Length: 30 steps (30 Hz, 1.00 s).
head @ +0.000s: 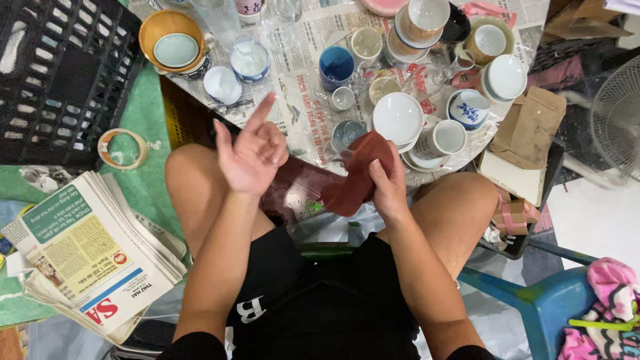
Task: The person wipes various ceramic bowls and glass cups with a brown cloth. They handle each item individually, wiping the exterior and interior surfaces before placing them back on the table.
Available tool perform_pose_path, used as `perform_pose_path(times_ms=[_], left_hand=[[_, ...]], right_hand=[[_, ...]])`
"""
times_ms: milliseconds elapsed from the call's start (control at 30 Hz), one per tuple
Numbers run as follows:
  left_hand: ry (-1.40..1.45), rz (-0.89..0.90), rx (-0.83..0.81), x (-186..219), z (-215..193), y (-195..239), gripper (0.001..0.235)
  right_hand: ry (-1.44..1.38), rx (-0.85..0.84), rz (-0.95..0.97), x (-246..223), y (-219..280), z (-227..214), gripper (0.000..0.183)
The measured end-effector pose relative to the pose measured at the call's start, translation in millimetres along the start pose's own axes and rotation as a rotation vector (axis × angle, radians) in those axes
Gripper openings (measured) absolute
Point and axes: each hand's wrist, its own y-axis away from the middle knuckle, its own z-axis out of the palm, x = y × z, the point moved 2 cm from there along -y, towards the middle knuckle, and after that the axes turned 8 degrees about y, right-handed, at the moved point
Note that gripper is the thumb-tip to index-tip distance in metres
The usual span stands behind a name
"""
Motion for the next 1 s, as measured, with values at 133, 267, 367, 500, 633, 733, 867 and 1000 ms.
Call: perform_pose_path(times_ms=[133, 267, 367, 500, 633, 733, 867, 1000], left_hand=[[-0.111, 0.013, -0.013, -8.1, -21.3, 7.4, 0.098], [-0.471, 0.063, 0.020, -14.9, -26.9, -1.3, 0.088], [-1.039, 0.071, 0.104, -26.0, -31.6, -5.5, 0.074], [-1.100, -0.056, -0.063, -41.6, -39.8, -2.7, 0.064], [-0.996, -0.075, -0.010, -50.7, -55.9, -3.1, 0.053], [-0.840, -0.036, 0.030, -49.8, -65.0, -5.8, 0.048], [-0.907, 0.096, 0.075, -51.0, -62.6, -12.4, 0.044], [-0.817, 0.123, 0.095, -54.2, -49.9, -15.2, 0.041]], right_hand=[[-0.202, 0.073, 0.100, 4.3, -0.6, 3.5, 0.067], [-0.385, 0.039, 0.130, 2.5, 0.2, -1.0, 0.065], [-0.452, -0.005, 0.160, 1.0, 1.9, -5.6, 0.064], [-0.357, -0.091, 0.126, 5.5, 2.3, -4.9, 0.063], [-0.190, -0.138, 0.117, 22.3, 4.5, -13.0, 0.065], [-0.217, -0.073, 0.169, 34.1, 3.8, -16.9, 0.058], [-0.238, 0.034, 0.236, 40.4, -2.4, -14.8, 0.055], [-0.249, -0.058, 0.344, 35.0, -2.0, -6.1, 0.054]])
